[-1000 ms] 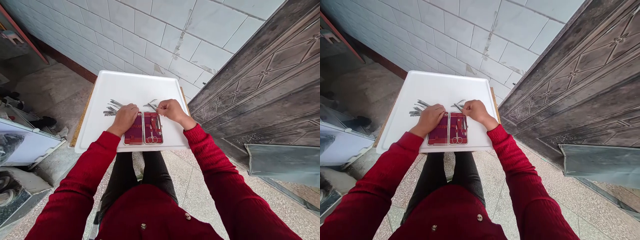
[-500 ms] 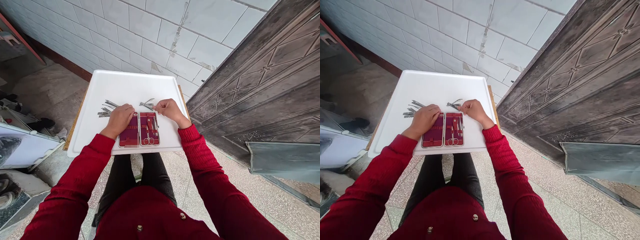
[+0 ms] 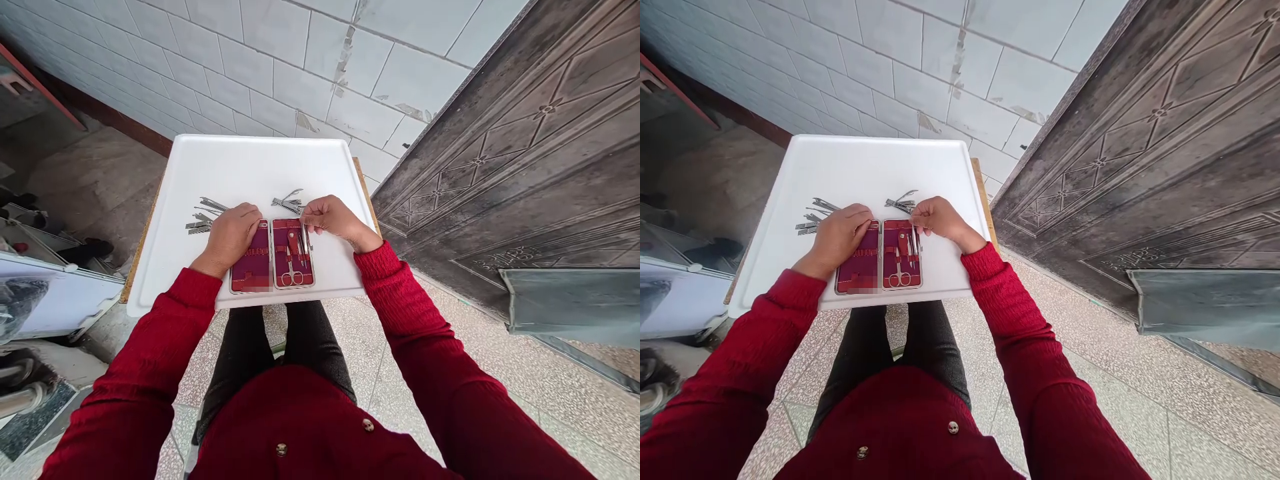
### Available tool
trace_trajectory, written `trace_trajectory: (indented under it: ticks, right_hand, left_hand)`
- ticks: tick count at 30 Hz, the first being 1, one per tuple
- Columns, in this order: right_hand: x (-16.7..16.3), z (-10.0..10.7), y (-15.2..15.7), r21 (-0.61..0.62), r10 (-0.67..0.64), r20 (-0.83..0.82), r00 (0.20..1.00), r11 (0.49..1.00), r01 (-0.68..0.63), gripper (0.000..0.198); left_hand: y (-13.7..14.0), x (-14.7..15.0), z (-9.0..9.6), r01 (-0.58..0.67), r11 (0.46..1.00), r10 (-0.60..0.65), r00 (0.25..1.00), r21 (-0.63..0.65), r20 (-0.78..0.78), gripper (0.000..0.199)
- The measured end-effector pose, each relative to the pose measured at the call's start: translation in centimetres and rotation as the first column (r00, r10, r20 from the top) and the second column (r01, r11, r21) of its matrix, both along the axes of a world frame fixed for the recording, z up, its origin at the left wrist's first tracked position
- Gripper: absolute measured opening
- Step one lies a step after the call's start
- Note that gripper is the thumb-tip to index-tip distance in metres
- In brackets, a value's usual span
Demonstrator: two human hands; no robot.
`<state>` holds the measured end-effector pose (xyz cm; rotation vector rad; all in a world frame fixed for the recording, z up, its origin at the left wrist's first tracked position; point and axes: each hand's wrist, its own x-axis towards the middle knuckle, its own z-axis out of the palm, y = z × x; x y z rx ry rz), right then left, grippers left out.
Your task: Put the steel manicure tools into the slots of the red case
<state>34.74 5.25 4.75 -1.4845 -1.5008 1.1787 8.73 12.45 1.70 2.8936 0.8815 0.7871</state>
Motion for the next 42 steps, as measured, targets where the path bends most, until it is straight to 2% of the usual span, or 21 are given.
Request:
trace_trajectory:
  ticks: [4, 9, 13, 17, 20, 24, 27, 29, 31, 32, 33, 35, 36, 37, 39, 42]
  right_hand:
    - [-0.3, 0.3, 0.1, 0.147, -0.148, -0.021, 0.989, 0.978, 0.150, 0.030]
    - [0.4, 0.0, 0.9, 0.311, -0.431, -0.011, 0.902, 0.856, 0.413, 0.033]
    - [1.1, -0.8, 1.8, 0.285, -0.558, -0.102, 0.824, 0.777, 0.561, 0.035]
    - [1.5, -1.3, 2.5, 0.228, -0.575, -0.207, 0.792, 0.758, 0.611, 0.028]
    - [2.0, -1.5, 3.1, 0.238, -0.572, -0.177, 0.801, 0.765, 0.598, 0.023]
    - [2.7, -1.7, 4.0, 0.245, -0.569, 0.019, 0.822, 0.800, 0.548, 0.027]
    - [2.5, -1.7, 4.1, 0.209, -0.541, 0.159, 0.826, 0.836, 0.507, 0.019]
    - [2.0, -1.3, 3.7, 0.239, -0.553, 0.197, 0.809, 0.828, 0.508, 0.011]
    - [1.3, -0.7, 2.7, 0.285, -0.557, 0.222, 0.800, 0.822, 0.493, 0.012]
    - [0.8, -0.3, 2.0, 0.293, -0.533, 0.250, 0.808, 0.838, 0.461, 0.013]
    - [0.3, 0.2, 1.3, 0.275, -0.474, 0.293, 0.831, 0.874, 0.401, 0.017]
    - [-0.9, 1.1, -0.2, 0.167, -0.280, 0.411, 0.868, 0.959, 0.230, 0.025]
    - [-1.5, 1.5, -0.8, 0.093, -0.168, 0.483, 0.859, 0.986, 0.141, 0.027]
    - [-2.1, 1.8, -1.4, 0.032, -0.087, 0.552, 0.829, 0.996, 0.083, 0.029]
    - [-3.4, 2.4, -2.0, -0.035, -0.001, 0.697, 0.717, 0.999, 0.035, 0.030]
    - [-5.1, 2.7, -2.2, -0.036, 0.005, 0.858, 0.514, 0.998, 0.050, 0.025]
  left_hand:
    - [0.0, 0.0, 0.1, 0.001, 1.000, -0.001, 1.000, -0.007, -0.009, 0.034]
    - [0.0, 0.0, 0.0, -0.008, 1.000, 0.008, 1.000, -0.010, 0.009, 0.032]
    - [-0.1, 0.0, 0.0, -0.007, 1.000, 0.007, 1.000, -0.009, 0.008, 0.032]
    - [-0.3, 0.0, 0.2, -0.021, 1.000, 0.021, 1.000, 0.009, -0.007, 0.032]
    - [-0.4, 0.0, 0.4, -0.032, 0.999, 0.032, 0.999, 0.015, -0.017, 0.031]
    - [-0.4, 0.0, 0.5, -0.034, 0.999, 0.034, 0.999, 0.008, -0.018, 0.030]
    - [-0.3, 0.0, 0.4, -0.033, 0.999, 0.033, 0.999, 0.000, -0.010, 0.031]
    - [-0.3, 0.0, 0.2, -0.034, 0.999, 0.034, 0.999, -0.001, -0.007, 0.031]
    - [-0.3, 0.0, 0.1, -0.033, 0.999, 0.033, 0.999, 0.000, 0.000, 0.031]
    - [-0.2, 0.0, 0.0, -0.033, 0.999, 0.033, 0.999, -0.002, 0.006, 0.031]
    - [-0.2, 0.0, 0.0, -0.032, 0.999, 0.032, 0.999, -0.005, 0.011, 0.031]
    - [-0.3, 0.0, 0.0, -0.027, 1.000, 0.027, 0.999, -0.013, 0.017, 0.030]
    - [-0.3, 0.0, 0.0, -0.023, 1.000, 0.023, 1.000, -0.014, 0.016, 0.030]
    - [-0.3, 0.0, 0.0, -0.021, 1.000, 0.021, 1.000, -0.013, 0.011, 0.029]
    - [-0.3, 0.0, 0.1, -0.015, 1.000, 0.015, 1.000, -0.009, -0.004, 0.029]
    - [-0.4, 0.0, 0.1, -0.019, 1.000, 0.019, 1.000, -0.013, -0.018, 0.028]
